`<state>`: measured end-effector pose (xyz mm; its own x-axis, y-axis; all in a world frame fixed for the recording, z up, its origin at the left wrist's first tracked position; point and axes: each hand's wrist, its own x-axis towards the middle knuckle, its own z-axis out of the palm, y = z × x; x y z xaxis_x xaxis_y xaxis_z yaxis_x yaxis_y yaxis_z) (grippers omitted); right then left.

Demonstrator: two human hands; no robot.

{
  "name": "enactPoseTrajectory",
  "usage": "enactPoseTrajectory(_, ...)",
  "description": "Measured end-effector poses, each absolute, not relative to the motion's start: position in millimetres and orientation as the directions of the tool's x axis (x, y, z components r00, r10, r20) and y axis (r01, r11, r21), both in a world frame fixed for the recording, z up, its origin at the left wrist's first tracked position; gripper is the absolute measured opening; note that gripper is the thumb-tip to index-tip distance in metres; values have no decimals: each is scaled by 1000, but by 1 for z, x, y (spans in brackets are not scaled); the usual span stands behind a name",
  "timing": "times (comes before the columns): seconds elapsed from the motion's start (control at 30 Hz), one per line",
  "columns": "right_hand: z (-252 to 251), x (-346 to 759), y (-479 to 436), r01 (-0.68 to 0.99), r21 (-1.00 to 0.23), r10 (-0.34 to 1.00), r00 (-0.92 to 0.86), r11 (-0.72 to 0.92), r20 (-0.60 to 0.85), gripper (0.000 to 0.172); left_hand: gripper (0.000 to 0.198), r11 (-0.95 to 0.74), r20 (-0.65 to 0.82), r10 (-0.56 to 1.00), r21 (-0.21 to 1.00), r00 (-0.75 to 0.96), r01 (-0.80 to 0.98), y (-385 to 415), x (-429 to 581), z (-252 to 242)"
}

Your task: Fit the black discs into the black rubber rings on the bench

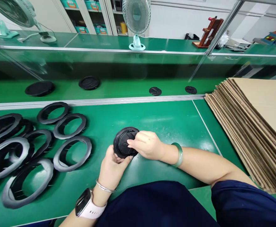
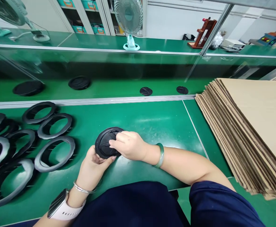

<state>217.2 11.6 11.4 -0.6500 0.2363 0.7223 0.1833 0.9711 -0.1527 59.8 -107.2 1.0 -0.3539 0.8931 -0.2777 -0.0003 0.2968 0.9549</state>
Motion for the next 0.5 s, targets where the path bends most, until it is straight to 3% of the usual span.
enactPoseTrajectory(0.17,9,219,14,129,-50,125,-689,990,714,10,60,305,-286,890,952,-355,-2,-106,61,5)
enactPoseTrajectory(0.5,8,214,11,197,-77,197,-720,977,665,14,55,289,-275,901,957,-335,-9,-108,61,4)
